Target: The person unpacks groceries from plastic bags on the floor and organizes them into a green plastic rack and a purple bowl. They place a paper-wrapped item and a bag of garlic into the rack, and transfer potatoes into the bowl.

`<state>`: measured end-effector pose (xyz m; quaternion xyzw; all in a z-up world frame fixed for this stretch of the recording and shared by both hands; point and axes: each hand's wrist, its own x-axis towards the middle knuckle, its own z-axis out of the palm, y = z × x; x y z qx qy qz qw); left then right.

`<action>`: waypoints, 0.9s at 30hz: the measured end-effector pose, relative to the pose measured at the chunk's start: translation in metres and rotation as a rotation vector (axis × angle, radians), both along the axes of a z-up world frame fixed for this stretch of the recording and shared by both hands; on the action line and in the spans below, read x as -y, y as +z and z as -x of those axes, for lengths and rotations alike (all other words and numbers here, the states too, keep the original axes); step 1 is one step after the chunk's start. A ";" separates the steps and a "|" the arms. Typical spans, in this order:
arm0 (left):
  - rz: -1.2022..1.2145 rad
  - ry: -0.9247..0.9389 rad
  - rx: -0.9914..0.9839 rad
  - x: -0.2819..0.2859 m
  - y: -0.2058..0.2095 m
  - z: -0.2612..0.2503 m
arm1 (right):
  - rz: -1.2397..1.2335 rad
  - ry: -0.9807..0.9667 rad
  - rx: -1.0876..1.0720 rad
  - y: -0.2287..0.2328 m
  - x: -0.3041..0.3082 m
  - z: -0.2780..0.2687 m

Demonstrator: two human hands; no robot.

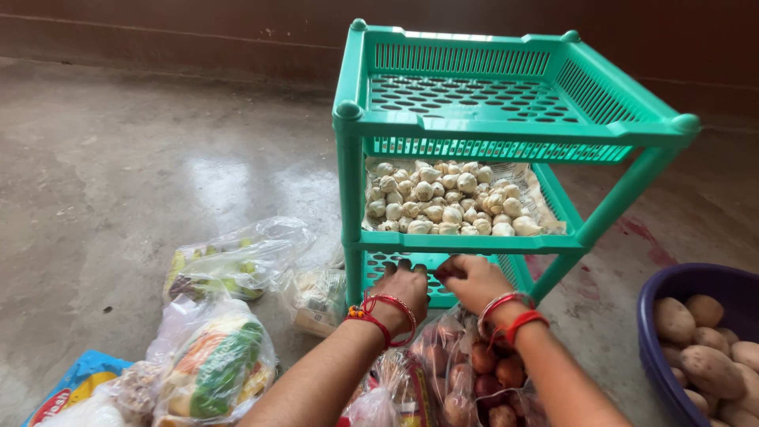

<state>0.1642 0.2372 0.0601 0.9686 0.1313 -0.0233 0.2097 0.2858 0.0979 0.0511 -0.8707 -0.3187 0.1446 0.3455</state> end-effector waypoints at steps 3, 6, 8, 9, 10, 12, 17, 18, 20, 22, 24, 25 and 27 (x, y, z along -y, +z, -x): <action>-0.013 0.042 0.057 -0.008 -0.051 -0.023 | -0.034 0.014 0.043 -0.044 -0.017 -0.008; -0.008 0.164 0.233 -0.022 -0.096 -0.057 | -0.137 0.011 0.077 -0.094 -0.044 -0.025; 0.095 0.305 0.169 -0.033 -0.121 -0.076 | -0.211 0.026 0.186 -0.125 -0.063 -0.039; 0.146 0.378 0.136 -0.039 -0.133 -0.084 | -0.236 0.046 0.287 -0.139 -0.071 -0.046; 0.068 0.326 0.183 -0.049 -0.145 -0.090 | -0.261 0.066 0.388 -0.152 -0.080 -0.054; -0.089 0.222 0.279 -0.070 -0.167 -0.098 | -0.272 0.072 0.470 -0.176 -0.096 -0.067; 0.020 0.291 0.457 -0.091 -0.193 -0.120 | -0.161 -0.013 0.370 -0.223 -0.133 -0.093; 0.020 0.290 0.502 -0.093 -0.196 -0.123 | -0.116 -0.041 0.338 -0.229 -0.140 -0.098; -0.003 0.311 0.570 -0.095 -0.200 -0.120 | -0.024 -0.096 0.276 -0.241 -0.152 -0.111; 0.001 0.322 0.571 -0.094 -0.201 -0.121 | -0.012 -0.011 0.398 -0.254 -0.166 -0.129; 0.030 0.327 0.490 -0.090 -0.201 -0.120 | -0.009 0.024 0.390 -0.268 -0.171 -0.145; 0.047 0.322 0.478 -0.091 -0.200 -0.117 | -0.021 0.019 0.321 -0.272 -0.176 -0.152; 0.084 0.305 0.465 -0.091 -0.196 -0.118 | 0.052 -0.022 0.280 -0.275 -0.188 -0.159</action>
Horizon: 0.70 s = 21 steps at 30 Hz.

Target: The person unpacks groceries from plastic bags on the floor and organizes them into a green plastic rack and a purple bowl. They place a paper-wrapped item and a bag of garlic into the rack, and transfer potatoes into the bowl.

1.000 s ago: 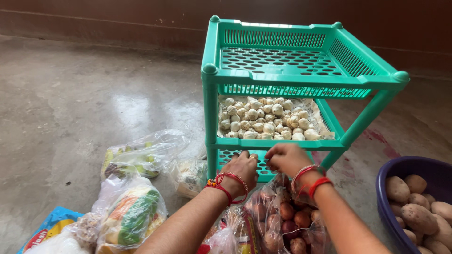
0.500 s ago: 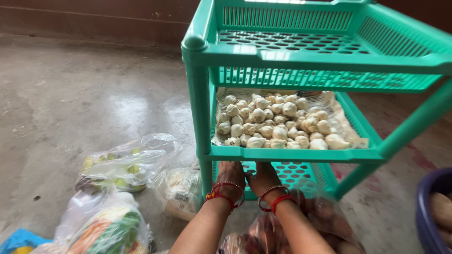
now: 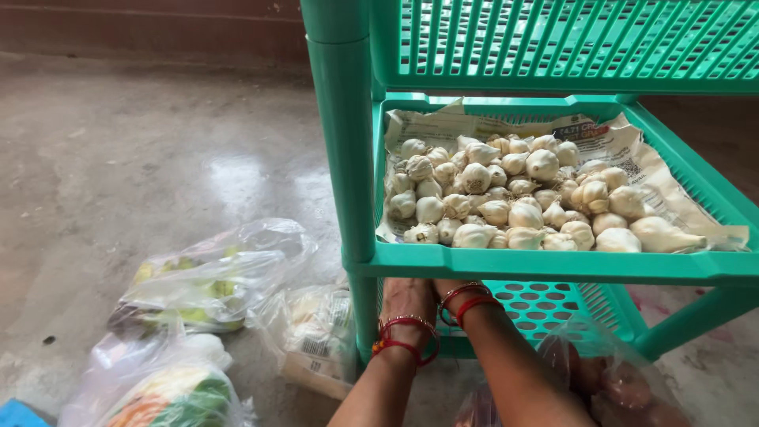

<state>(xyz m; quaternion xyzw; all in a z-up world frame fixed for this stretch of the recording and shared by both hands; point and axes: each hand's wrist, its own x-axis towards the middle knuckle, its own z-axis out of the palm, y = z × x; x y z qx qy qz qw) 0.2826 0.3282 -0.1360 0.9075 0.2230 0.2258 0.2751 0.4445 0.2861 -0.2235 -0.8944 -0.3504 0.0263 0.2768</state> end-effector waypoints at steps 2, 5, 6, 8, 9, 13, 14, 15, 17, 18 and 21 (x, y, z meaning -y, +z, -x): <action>0.027 0.040 -0.007 0.000 -0.001 -0.002 | 0.160 -0.091 0.050 0.001 -0.006 -0.003; -0.014 0.059 0.056 -0.003 -0.009 -0.004 | 0.234 -0.042 0.050 0.005 -0.009 -0.004; -0.035 0.058 0.088 -0.002 -0.013 -0.005 | 0.234 -0.042 0.055 0.005 -0.006 -0.004; 0.013 0.076 0.071 -0.004 -0.019 -0.009 | 0.238 -0.036 0.062 0.005 -0.001 -0.005; 0.038 0.085 0.061 -0.005 -0.021 -0.010 | 0.230 -0.031 0.066 0.005 -0.002 -0.005; 0.110 0.149 0.098 -0.006 -0.017 -0.012 | 0.212 -0.011 0.079 0.007 -0.002 -0.004; 0.129 0.167 0.092 -0.005 -0.014 -0.011 | 0.207 -0.006 0.078 0.008 -0.003 -0.003; 0.148 0.185 0.086 -0.004 -0.010 -0.009 | 0.205 -0.005 0.082 0.009 -0.007 -0.004; 0.170 0.169 0.056 -0.004 -0.004 -0.005 | 0.211 -0.008 0.081 0.007 -0.006 -0.005; 0.179 0.162 0.042 -0.003 -0.001 -0.002 | 0.213 -0.004 0.086 0.006 -0.007 -0.005; 0.157 0.160 0.072 0.001 0.002 0.000 | 0.197 0.019 0.109 0.003 -0.004 -0.006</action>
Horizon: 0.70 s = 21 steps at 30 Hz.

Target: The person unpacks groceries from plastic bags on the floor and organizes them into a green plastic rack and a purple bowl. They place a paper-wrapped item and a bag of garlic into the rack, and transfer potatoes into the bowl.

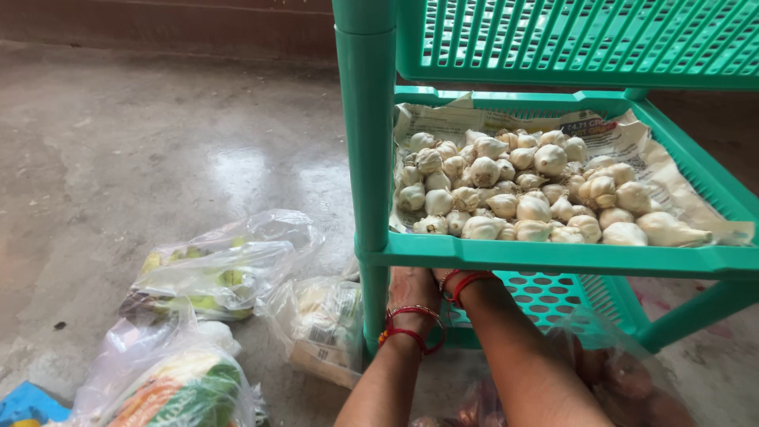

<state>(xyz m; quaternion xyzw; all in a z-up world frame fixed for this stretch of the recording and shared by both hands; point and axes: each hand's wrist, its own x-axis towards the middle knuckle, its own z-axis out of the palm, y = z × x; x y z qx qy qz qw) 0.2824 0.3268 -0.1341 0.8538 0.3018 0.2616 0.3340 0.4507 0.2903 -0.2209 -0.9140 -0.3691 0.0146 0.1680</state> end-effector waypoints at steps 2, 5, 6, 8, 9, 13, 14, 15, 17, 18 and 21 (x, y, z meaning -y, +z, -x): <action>-0.021 -0.127 0.082 0.001 -0.003 0.002 | -0.034 0.050 0.024 -0.002 0.013 0.000; -0.100 -0.301 0.086 0.006 -0.010 0.009 | -0.146 0.205 0.110 0.000 0.037 0.016; -0.133 -0.356 0.069 0.009 -0.012 0.012 | -0.116 0.197 0.052 0.006 0.045 0.023; -0.235 -0.396 0.029 0.010 -0.009 0.014 | -0.042 0.172 -0.091 0.025 0.062 0.032; -0.281 -0.418 0.011 0.015 -0.006 0.013 | -0.092 0.158 -0.066 0.036 0.069 0.037; -0.012 -0.325 0.110 0.036 0.016 0.029 | -0.223 0.035 -0.248 0.082 0.100 0.062; -0.027 -0.309 0.144 0.039 0.025 0.031 | -0.237 -0.011 -0.364 0.096 0.108 0.069; -0.045 -0.291 0.176 0.043 0.035 0.037 | -0.315 -0.038 -0.519 0.109 0.116 0.076; -0.043 -0.294 0.135 0.052 0.059 0.052 | -0.474 -0.097 -0.828 0.137 0.135 0.093; -0.042 -0.297 0.115 0.057 0.075 0.059 | -0.487 -0.066 -0.848 0.150 0.146 0.102; -0.277 -0.520 -0.096 0.076 0.128 0.081 | -0.532 -0.024 -0.905 0.197 0.183 0.121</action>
